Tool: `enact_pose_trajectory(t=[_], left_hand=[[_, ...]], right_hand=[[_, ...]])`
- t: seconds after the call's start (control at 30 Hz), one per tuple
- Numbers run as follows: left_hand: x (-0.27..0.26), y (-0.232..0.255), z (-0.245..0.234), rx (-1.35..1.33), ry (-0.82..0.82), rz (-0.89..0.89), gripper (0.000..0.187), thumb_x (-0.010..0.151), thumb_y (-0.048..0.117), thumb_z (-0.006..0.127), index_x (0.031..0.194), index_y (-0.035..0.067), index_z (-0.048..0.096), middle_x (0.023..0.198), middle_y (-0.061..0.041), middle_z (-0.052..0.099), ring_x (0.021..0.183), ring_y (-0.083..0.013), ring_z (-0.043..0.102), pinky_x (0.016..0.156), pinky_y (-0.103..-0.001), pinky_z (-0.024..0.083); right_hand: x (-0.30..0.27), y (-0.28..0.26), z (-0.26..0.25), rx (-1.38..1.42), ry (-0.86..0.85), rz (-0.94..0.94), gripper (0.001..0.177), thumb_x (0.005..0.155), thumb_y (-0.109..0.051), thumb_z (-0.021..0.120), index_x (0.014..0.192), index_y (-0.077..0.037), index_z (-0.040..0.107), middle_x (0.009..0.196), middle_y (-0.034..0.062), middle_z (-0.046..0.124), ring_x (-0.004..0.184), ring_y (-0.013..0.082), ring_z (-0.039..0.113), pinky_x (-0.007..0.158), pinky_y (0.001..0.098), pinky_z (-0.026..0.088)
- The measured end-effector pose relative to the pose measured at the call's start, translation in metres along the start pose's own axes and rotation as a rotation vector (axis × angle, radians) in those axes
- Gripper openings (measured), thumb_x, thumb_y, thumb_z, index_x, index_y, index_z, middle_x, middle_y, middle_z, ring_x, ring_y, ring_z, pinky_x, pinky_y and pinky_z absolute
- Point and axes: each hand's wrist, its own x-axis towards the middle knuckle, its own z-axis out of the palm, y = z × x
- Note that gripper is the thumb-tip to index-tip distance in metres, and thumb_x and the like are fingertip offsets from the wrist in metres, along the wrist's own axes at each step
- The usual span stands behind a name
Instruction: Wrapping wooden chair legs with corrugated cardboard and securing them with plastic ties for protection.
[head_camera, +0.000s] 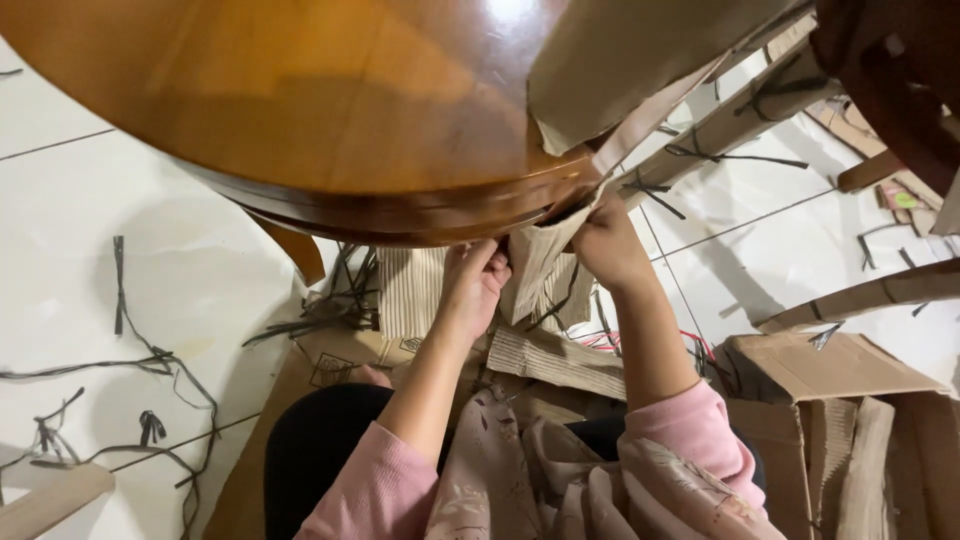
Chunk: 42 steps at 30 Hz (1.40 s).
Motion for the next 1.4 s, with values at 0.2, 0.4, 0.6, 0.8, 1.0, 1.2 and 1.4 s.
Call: enact_pose_trajectory(t=[0.2, 0.4, 0.6, 0.8, 1.0, 1.2, 1.4], left_hand=[[0.004, -0.005, -0.008, 0.106, -0.040, 0.082, 0.023, 0.088, 0.011, 0.078, 0.091, 0.015, 0.056, 0.083, 0.005, 0.047, 0.063, -0.0067, 0.054, 0.056, -0.015, 0.042], [0.000, -0.029, -0.018, 0.090, -0.023, 0.213, 0.009, 0.093, 0.027, 0.080, 0.096, 0.020, 0.075, 0.098, 0.011, 0.063, 0.085, -0.0107, 0.065, 0.081, -0.022, 0.052], [-0.002, -0.031, -0.017, 0.265, -0.143, 0.527, 0.029, 0.093, 0.031, 0.078, 0.100, 0.003, 0.075, 0.093, -0.007, 0.070, 0.088, -0.0124, 0.068, 0.085, -0.030, 0.060], [-0.003, -0.026, 0.005, 0.510, -0.296, 0.992, 0.018, 0.074, 0.002, 0.091, 0.089, 0.005, 0.083, 0.092, -0.011, 0.069, 0.061, -0.0181, 0.072, 0.061, -0.031, 0.065], [-0.024, 0.010, 0.035, 0.838, -0.473, 1.389, 0.005, 0.085, 0.011, 0.081, 0.088, 0.014, 0.083, 0.093, -0.002, 0.079, 0.069, -0.0166, 0.074, 0.066, -0.031, 0.063], [-0.008, -0.004, 0.048, 1.007, -0.394, 1.513, 0.015, 0.095, 0.012, 0.072, 0.103, 0.020, 0.082, 0.099, 0.001, 0.081, 0.073, -0.0143, 0.077, 0.069, -0.031, 0.063], [-0.030, 0.017, 0.051, 1.173, -0.410, 1.302, 0.028, 0.083, -0.009, 0.084, 0.106, -0.001, 0.071, 0.097, -0.010, 0.079, 0.084, -0.0195, 0.078, 0.080, -0.032, 0.064]], right_hand=[[0.003, -0.006, 0.004, 0.032, 0.046, 0.030, 0.019, 0.094, 0.008, 0.062, 0.088, -0.004, 0.076, 0.063, 0.0073, 0.059, 0.054, 0.0143, 0.051, 0.050, 0.0255, 0.047], [-0.009, -0.001, 0.005, 0.080, 0.109, 0.097, 0.013, 0.092, 0.009, 0.064, 0.093, 0.000, 0.073, 0.072, 0.0113, 0.063, 0.060, 0.0178, 0.058, 0.053, 0.0272, 0.051], [-0.053, -0.007, -0.014, 0.164, 0.275, -0.004, 0.019, 0.089, 0.014, 0.070, 0.107, 0.008, 0.067, 0.094, 0.0201, 0.068, 0.079, 0.0237, 0.067, 0.073, 0.0349, 0.059], [-0.060, -0.024, -0.017, -0.018, 0.152, -0.215, 0.007, 0.089, 0.014, 0.074, 0.095, 0.010, 0.073, 0.096, 0.0244, 0.072, 0.086, 0.0302, 0.075, 0.080, 0.0403, 0.065], [-0.050, -0.011, -0.013, -0.126, 0.090, -0.363, 0.005, 0.089, 0.010, 0.075, 0.094, 0.011, 0.075, 0.091, 0.0239, 0.074, 0.087, 0.0332, 0.075, 0.078, 0.0404, 0.062], [-0.041, -0.002, -0.013, 0.029, 0.120, -0.349, 0.016, 0.094, 0.008, 0.069, 0.109, 0.015, 0.069, 0.102, 0.0263, 0.069, 0.087, 0.0270, 0.070, 0.076, 0.0388, 0.062], [-0.060, -0.053, -0.030, -0.394, 0.089, -0.278, 0.016, 0.087, 0.016, 0.077, 0.098, 0.005, 0.071, 0.106, 0.0157, 0.071, 0.059, 0.0083, 0.046, 0.053, 0.0190, 0.034]])
